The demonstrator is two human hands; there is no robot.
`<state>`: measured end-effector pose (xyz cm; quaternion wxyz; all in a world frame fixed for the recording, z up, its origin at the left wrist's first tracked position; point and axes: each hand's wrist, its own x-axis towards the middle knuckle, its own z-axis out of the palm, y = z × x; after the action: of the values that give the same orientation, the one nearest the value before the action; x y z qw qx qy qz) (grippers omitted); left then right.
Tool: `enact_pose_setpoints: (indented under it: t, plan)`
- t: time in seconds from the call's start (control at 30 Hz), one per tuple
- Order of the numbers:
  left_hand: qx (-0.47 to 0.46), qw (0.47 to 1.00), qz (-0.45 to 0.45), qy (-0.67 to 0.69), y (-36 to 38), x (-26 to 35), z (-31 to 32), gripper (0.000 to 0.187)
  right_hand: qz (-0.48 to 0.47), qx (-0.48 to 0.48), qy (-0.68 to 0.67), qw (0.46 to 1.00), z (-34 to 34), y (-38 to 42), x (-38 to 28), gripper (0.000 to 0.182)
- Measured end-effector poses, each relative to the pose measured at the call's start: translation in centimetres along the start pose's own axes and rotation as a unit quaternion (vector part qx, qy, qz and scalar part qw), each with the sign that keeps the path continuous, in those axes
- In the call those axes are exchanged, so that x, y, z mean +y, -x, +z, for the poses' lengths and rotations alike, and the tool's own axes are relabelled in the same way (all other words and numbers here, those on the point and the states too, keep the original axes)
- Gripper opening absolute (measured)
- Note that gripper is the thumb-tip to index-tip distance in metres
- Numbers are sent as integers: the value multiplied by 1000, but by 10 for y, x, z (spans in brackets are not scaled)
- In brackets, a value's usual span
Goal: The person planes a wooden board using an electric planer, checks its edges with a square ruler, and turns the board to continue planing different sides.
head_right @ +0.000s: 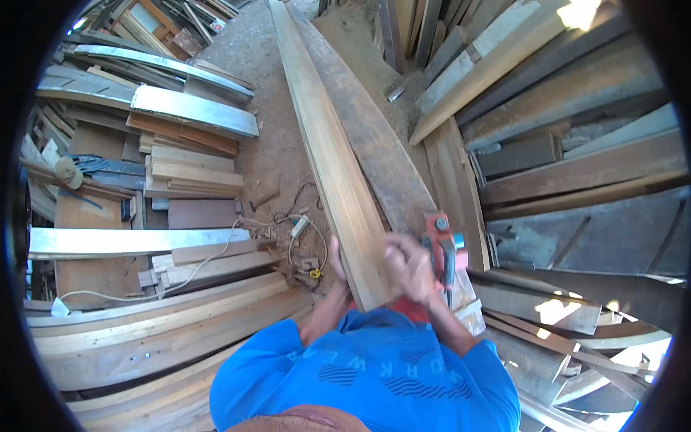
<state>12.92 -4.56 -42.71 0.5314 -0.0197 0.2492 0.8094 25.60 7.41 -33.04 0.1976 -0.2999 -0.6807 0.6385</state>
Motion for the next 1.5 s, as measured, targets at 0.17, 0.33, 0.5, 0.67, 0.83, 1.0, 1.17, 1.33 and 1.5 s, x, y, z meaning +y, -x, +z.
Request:
enact_pose_setpoints:
  t: [0.17, 0.33, 0.5, 0.67, 0.83, 1.0, 1.17, 1.33, 1.5]
  plan:
    - [-148, 983, -47, 98, 30, 38, 128, 110, -59, 134, 77, 986, -60, 3, 11, 22]
    - [-281, 944, -54, 164, 39, 84, 224, 116, 43, 58, 143, 987, -73, 21, 10, 23]
    - [-294, 954, -12, 56, 26, 131, 272, 116, 85, 7, 325, 942, -60, 14, 12, 26]
    - [-257, 963, 73, 32, 29, 165, 309, 92, -9, 26, 291, 956, -47, 6, 20, 28]
    - [-331, 935, 64, 111, 16, 185, 310, 89, 12, -5, 376, 926, -59, 1, 42, 31]
    - [-399, 898, 3, 188, 16, 184, 308, 86, 64, -2, 378, 923, -67, 8, 58, 34]
    - [-418, 883, -17, 214, 18, 183, 308, 83, 85, -11, 395, 915, -68, 9, 65, 37]
    - [-423, 872, -43, 244, 24, 185, 307, 87, 74, 1, 379, 923, -69, 8, 76, 37]
    - [-270, 962, 9, 49, 40, 159, 286, 92, 110, 46, 402, 908, -90, 2, 116, 43]
